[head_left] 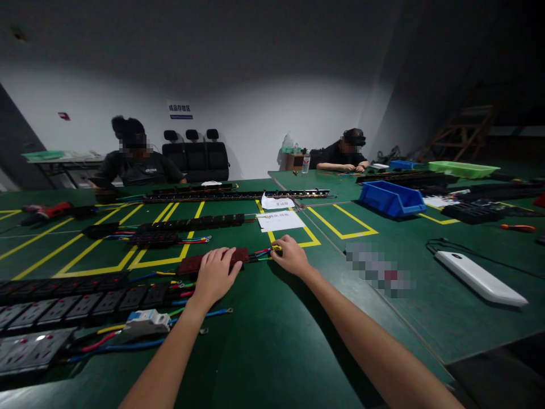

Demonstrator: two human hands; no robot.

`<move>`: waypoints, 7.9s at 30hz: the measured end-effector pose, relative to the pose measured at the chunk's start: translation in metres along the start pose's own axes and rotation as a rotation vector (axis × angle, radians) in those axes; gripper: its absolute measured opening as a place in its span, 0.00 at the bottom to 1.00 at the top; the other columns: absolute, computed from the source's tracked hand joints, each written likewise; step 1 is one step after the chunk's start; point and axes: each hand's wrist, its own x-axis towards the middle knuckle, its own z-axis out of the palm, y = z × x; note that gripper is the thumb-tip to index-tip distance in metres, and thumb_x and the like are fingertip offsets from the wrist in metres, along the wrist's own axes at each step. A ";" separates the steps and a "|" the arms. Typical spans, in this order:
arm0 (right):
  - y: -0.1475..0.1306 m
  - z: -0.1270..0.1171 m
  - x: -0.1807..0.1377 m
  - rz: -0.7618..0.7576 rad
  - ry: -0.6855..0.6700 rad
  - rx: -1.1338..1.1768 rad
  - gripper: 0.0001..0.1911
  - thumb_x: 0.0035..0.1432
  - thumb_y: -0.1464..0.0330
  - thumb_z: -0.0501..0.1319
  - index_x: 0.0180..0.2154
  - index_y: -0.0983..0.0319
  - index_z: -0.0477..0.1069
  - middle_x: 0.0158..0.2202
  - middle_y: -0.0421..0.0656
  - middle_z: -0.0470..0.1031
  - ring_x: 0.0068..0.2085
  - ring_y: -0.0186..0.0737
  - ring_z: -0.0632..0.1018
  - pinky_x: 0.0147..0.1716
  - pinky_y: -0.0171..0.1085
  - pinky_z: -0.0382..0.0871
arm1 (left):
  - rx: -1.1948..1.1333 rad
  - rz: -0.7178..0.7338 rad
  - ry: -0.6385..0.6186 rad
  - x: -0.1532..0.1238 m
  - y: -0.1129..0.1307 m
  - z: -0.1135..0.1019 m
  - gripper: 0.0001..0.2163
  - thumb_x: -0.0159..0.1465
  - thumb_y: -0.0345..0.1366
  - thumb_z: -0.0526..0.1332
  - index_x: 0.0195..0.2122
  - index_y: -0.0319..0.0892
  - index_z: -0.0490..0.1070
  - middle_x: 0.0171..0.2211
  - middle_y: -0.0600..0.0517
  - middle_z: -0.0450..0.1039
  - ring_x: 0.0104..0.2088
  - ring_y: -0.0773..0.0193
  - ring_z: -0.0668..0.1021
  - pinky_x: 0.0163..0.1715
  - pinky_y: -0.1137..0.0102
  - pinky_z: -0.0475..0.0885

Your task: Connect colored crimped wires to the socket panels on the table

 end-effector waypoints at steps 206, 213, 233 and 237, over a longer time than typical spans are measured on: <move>0.045 -0.053 0.004 0.723 0.443 -0.297 0.20 0.65 0.61 0.53 0.54 0.65 0.65 0.52 0.58 0.71 0.55 0.58 0.70 0.57 0.66 0.54 | 0.015 0.004 -0.064 0.005 -0.007 0.000 0.27 0.70 0.52 0.50 0.62 0.40 0.69 0.57 0.40 0.73 0.58 0.46 0.72 0.58 0.50 0.65; 0.053 -0.060 0.003 0.786 0.429 -0.214 0.20 0.65 0.62 0.53 0.55 0.65 0.64 0.53 0.58 0.69 0.55 0.59 0.70 0.55 0.63 0.59 | 0.014 0.003 -0.087 0.006 -0.009 0.000 0.28 0.70 0.53 0.50 0.62 0.40 0.68 0.58 0.40 0.72 0.59 0.45 0.72 0.59 0.48 0.65; 0.054 -0.074 -0.017 0.915 0.453 -0.167 0.22 0.66 0.61 0.53 0.57 0.64 0.64 0.57 0.61 0.67 0.61 0.62 0.64 0.53 0.70 0.57 | 0.033 0.011 -0.081 0.008 -0.010 0.001 0.28 0.70 0.53 0.49 0.62 0.39 0.68 0.57 0.40 0.73 0.59 0.45 0.72 0.59 0.49 0.65; 0.047 -0.080 -0.019 0.907 0.459 -0.177 0.23 0.66 0.60 0.51 0.58 0.64 0.64 0.55 0.60 0.68 0.57 0.61 0.67 0.53 0.68 0.58 | 0.022 0.001 -0.092 0.008 -0.011 0.002 0.29 0.70 0.54 0.49 0.62 0.40 0.68 0.57 0.40 0.73 0.59 0.45 0.72 0.59 0.48 0.65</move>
